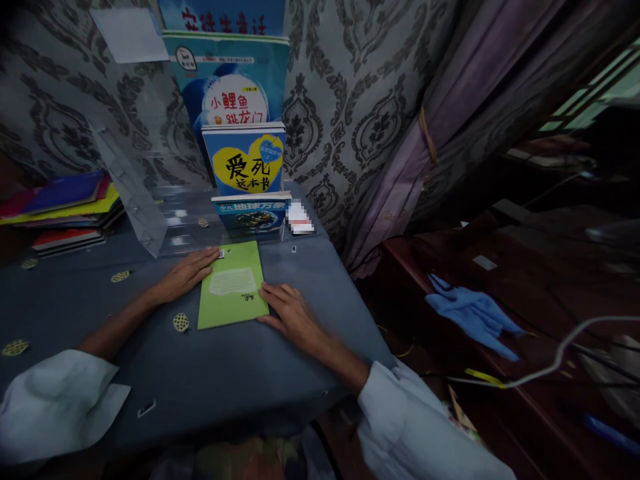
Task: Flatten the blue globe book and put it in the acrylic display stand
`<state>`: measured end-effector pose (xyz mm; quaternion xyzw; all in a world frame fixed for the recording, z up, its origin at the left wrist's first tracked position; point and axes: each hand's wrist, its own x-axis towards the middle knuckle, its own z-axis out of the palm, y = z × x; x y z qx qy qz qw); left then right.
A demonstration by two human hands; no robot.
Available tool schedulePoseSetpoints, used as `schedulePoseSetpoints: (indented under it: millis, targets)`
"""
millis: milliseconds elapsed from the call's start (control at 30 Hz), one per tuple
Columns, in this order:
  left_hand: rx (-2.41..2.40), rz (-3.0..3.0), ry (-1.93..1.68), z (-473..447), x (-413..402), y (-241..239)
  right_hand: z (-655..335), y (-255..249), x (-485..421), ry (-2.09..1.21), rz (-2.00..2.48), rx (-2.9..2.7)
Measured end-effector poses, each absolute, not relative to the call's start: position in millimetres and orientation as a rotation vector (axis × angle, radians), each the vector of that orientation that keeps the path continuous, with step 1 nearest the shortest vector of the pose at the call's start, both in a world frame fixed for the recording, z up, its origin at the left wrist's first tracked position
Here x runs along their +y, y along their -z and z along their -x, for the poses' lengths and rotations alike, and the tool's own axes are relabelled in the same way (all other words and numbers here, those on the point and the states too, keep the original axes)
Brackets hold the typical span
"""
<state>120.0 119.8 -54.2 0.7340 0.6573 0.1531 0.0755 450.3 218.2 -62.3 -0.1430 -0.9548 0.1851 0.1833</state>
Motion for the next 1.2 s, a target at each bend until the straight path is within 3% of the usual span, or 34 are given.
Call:
schedulePoseSetpoints:
  millis: [767,1200]
  targets:
    - [1.767,-2.336,-0.403,-180,1,42,-448,68,219,-0.472,0.391,-2.670]
    - [1.725,-2.435,-0.294,-191,7,35,-448,66,218,-0.513,0.385,-2.659]
